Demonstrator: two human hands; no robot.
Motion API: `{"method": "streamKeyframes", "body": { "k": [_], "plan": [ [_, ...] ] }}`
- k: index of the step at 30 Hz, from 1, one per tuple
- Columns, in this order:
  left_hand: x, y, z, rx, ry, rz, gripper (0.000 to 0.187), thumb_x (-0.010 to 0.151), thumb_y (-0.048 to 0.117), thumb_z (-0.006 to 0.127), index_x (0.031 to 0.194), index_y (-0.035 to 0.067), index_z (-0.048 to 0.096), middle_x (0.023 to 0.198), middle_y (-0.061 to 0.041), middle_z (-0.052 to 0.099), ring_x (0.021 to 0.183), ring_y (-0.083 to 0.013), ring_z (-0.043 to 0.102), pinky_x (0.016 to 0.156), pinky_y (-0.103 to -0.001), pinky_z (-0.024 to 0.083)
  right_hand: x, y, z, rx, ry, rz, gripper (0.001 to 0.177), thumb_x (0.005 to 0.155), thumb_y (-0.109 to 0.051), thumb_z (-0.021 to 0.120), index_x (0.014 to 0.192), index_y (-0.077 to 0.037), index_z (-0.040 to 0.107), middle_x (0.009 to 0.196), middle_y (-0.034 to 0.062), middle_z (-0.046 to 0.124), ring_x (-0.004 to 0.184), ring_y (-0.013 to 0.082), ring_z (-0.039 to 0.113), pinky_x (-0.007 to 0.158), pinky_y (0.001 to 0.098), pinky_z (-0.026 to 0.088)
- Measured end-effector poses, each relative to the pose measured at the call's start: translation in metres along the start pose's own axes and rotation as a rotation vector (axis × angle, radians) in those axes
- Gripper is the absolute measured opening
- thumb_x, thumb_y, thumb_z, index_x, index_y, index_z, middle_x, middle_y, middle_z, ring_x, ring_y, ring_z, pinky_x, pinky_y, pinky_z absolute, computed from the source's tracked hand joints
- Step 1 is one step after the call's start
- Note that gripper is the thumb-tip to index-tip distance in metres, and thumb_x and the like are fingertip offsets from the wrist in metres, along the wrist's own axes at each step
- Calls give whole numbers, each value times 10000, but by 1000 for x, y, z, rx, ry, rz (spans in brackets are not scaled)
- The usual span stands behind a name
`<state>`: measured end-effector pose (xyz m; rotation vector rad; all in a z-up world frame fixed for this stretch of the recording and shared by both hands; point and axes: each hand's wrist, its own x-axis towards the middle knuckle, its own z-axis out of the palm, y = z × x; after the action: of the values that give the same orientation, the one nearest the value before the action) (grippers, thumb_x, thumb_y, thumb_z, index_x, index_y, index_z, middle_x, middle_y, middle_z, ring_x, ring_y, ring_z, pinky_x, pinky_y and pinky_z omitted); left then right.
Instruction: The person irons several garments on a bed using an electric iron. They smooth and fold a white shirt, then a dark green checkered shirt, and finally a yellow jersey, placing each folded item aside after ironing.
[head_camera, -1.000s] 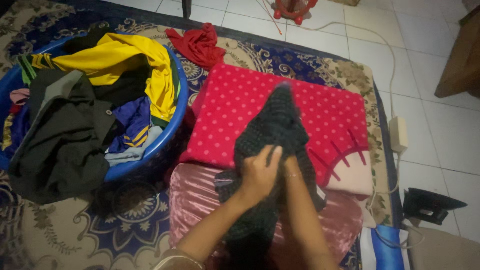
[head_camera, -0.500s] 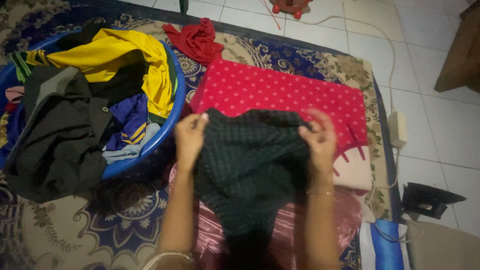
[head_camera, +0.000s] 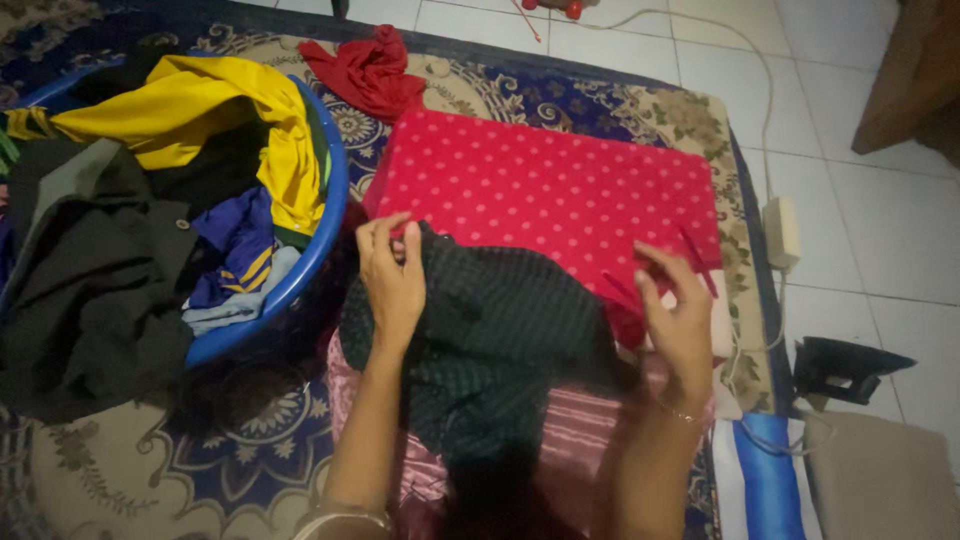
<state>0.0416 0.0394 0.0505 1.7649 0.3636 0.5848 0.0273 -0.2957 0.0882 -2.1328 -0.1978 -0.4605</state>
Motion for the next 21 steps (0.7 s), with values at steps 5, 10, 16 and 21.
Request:
{"method": "streamKeyframes", "body": {
  "k": [5,10,16,21],
  "plan": [
    [-37,26,-18,278,-172,273,622,783,305,841,1298,30,627,1183,-215,541,1098,-385,547,961,-466,449,-43,62,4,146,-177,556,303,908,-109,751,1200,-36,714,930,92,711,812,172,627,729,315,505],
    [-67,-10,-13,419,-218,583,790,644,298,826,1367,43,638,1277,-263,585,1127,-406,591,952,-422,471,-78,90,45,339,-74,381,403,788,-27,804,1166,17,671,928,56,650,826,133,592,712,283,472],
    [-41,-61,-33,-171,14,111,267,975,-44,641,1218,65,664,1143,-97,659,1108,-237,650,1004,-341,514,-34,67,-12,330,273,289,193,934,71,587,1068,-38,673,843,18,638,755,127,600,694,266,499],
    [-32,-79,-22,-442,52,270,478,865,-110,499,1320,15,578,1308,-144,550,1289,-245,524,1131,-329,410,43,55,1,-53,428,-326,264,909,139,582,1125,10,664,1119,180,609,1070,300,635,970,374,530]
  ]
}}
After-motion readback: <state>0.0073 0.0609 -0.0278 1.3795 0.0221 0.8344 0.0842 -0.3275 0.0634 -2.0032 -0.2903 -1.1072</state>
